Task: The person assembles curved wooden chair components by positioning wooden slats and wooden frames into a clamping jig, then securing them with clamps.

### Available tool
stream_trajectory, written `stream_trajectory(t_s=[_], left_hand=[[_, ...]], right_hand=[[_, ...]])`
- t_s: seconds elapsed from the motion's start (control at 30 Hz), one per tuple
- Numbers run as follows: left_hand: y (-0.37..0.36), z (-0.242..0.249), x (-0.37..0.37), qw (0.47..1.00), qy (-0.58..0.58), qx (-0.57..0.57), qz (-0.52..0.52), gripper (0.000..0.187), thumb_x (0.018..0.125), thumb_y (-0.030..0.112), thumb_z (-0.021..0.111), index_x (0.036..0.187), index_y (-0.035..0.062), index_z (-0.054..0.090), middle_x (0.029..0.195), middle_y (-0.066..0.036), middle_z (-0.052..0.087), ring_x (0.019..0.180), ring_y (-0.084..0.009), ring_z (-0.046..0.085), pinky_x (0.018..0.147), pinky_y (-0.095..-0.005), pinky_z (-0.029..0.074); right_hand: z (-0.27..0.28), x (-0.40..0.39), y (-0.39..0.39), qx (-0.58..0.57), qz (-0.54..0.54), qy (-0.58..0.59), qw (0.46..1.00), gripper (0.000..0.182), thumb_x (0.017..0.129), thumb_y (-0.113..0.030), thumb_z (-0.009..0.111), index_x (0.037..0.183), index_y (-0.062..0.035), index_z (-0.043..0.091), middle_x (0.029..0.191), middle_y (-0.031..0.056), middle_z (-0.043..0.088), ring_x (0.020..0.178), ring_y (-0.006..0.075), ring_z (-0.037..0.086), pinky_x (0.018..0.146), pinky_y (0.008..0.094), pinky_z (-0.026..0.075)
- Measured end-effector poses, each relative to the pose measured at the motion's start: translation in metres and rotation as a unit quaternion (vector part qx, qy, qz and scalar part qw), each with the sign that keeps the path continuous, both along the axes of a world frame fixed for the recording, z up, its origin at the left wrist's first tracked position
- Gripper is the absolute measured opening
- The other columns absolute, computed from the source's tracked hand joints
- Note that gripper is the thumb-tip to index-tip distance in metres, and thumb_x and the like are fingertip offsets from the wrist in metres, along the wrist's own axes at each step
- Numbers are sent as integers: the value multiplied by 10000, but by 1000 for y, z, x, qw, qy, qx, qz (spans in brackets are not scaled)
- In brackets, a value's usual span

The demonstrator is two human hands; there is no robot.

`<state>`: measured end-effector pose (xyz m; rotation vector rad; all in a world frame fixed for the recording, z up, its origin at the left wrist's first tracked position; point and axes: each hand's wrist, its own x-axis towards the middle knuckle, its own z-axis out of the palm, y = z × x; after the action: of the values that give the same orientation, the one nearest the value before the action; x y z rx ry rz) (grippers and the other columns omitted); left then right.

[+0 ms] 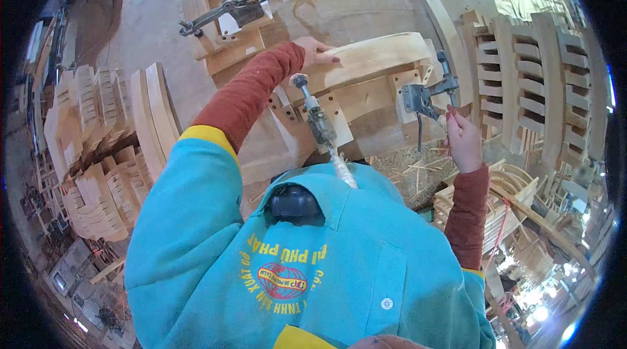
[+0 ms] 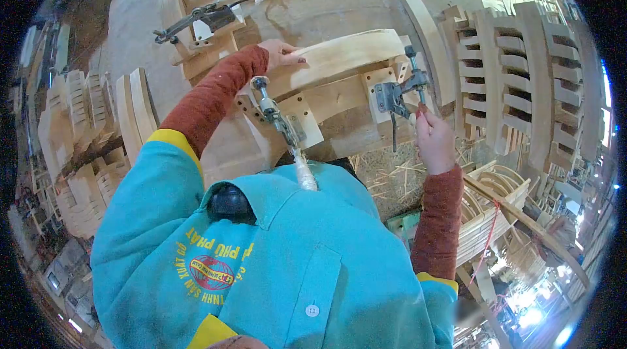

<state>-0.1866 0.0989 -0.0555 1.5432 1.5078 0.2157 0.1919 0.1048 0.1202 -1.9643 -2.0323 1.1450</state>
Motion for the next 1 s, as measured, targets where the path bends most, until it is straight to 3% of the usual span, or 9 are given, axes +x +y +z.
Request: stream_trajectory(t_s=[0.13,0.23,0.37,0.57,0.67,0.8,0.9,0.93,1.0], left_hand=[[4,12,-1,997,-55,-49,29,491,791,549,576,1174,241,587,1030,-108,652,938,-160,589,833,-314,435],[-22,-7,-6,999,-37,30,15,519,772,577,565,1186,265,576,1021,-92,655,940,-235,611,837,-334,446],[-39,-4,-11,997,-44,-37,53,539,761,595,564,1215,306,543,1052,-88,646,959,-251,605,874,-321,430],[-42,7,-8,997,-3,-52,57,585,738,650,546,1214,310,542,1043,-94,647,969,-262,603,863,-334,432],[-39,1,-11,998,-2,-32,45,578,750,645,537,1210,294,549,1022,-106,650,948,-271,605,837,-344,440],[-37,-7,-12,999,-18,-24,16,555,760,638,516,1212,316,540,1051,-109,638,993,-288,591,862,-354,437],[-40,-11,-9,999,46,4,11,542,779,610,509,1219,295,533,1038,-128,635,965,-317,595,848,-369,447],[-40,-31,-15,999,19,27,5,530,783,595,519,1228,307,522,1017,-122,643,946,-309,605,838,-363,453],[-41,-19,-13,1000,-21,3,20,503,797,570,524,1224,304,528,980,-118,653,909,-287,622,810,-356,460]], right_hand=[[-1,2,-3,-16,3,-21,1000,338,902,-296,491,1067,-33,624,540,15,508,456,101,534,409,251,405],[4,-4,-1,-13,-2,-19,1000,334,902,-296,486,1067,-41,626,539,15,508,452,103,528,406,254,405],[-8,5,-1,-14,-24,8,1000,352,924,-291,473,1180,-73,576,543,-40,452,455,41,450,397,212,372],[-18,20,-6,46,45,-5,998,335,906,-238,456,1159,-59,583,591,52,536,554,110,563,530,253,453],[-33,27,-31,110,14,10,994,341,910,-206,427,1185,-56,562,764,105,610,668,128,585,622,256,469],[-102,53,-47,168,30,33,985,407,911,-181,392,1302,-78,435,1014,157,620,755,189,611,701,319,482],[-98,42,-46,163,73,51,983,469,909,-190,385,1357,-65,329,1057,185,606,851,273,615,789,369,464],[-93,41,-43,117,62,45,990,462,908,-197,387,1346,-54,340,1060,191,601,878,288,606,804,373,458],[-86,45,-39,9,36,38,999,452,908,-210,392,1323,-32,364,1066,203,593,932,318,588,835,381,446]])
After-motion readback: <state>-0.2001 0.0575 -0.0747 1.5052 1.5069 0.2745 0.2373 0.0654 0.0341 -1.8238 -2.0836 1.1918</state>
